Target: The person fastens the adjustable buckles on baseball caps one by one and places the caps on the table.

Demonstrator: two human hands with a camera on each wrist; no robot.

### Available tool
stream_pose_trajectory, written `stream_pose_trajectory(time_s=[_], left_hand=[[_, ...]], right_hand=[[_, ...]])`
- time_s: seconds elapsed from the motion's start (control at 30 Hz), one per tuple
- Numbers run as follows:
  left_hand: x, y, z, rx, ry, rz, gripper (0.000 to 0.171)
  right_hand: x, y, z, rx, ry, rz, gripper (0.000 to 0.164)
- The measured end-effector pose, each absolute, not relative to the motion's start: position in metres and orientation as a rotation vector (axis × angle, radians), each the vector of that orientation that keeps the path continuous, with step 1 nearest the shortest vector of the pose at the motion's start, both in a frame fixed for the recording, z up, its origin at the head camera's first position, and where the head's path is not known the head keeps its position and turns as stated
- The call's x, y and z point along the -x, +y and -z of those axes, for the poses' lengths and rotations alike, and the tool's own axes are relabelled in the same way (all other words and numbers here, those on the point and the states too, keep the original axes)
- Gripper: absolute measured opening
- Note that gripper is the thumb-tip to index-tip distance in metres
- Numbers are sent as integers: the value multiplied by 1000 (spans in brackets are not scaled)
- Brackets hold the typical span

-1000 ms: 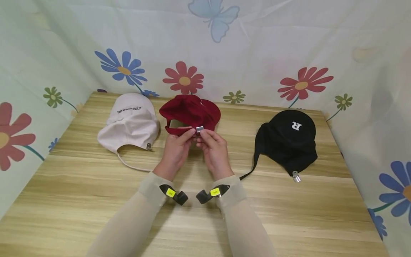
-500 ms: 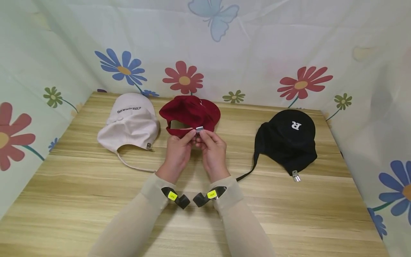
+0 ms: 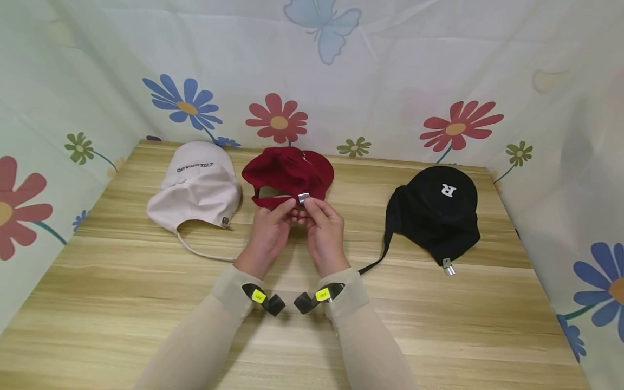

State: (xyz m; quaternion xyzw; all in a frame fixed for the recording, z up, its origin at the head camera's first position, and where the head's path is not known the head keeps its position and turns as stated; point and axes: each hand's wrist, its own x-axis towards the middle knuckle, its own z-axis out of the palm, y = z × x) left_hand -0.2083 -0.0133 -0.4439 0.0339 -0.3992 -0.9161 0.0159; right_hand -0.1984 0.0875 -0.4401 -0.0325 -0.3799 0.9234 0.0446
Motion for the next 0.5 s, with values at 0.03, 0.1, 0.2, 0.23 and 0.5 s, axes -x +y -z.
stream_pose_trajectory(time_s=[0.03, 0.1, 0.2, 0.23, 0.5], left_hand=[[208, -14, 444, -110, -1222, 2859, 16], [208, -14, 444, -120, -1180, 2877, 10], [207, -13, 444, -135, -1164, 2880, 6], [207, -13, 444, -139, -1167, 2874, 6], [207, -8, 444, -124, -1210, 2840, 4]], right_hand=[[198, 88, 440, 95, -1161, -2825, 22], [198, 88, 441, 91, -1169, -2830, 20], [198, 88, 441, 94, -1173, -2828, 22], [198, 87, 441, 98, -1175, -2825, 22], [198, 87, 441, 122, -1204, -2795, 22]])
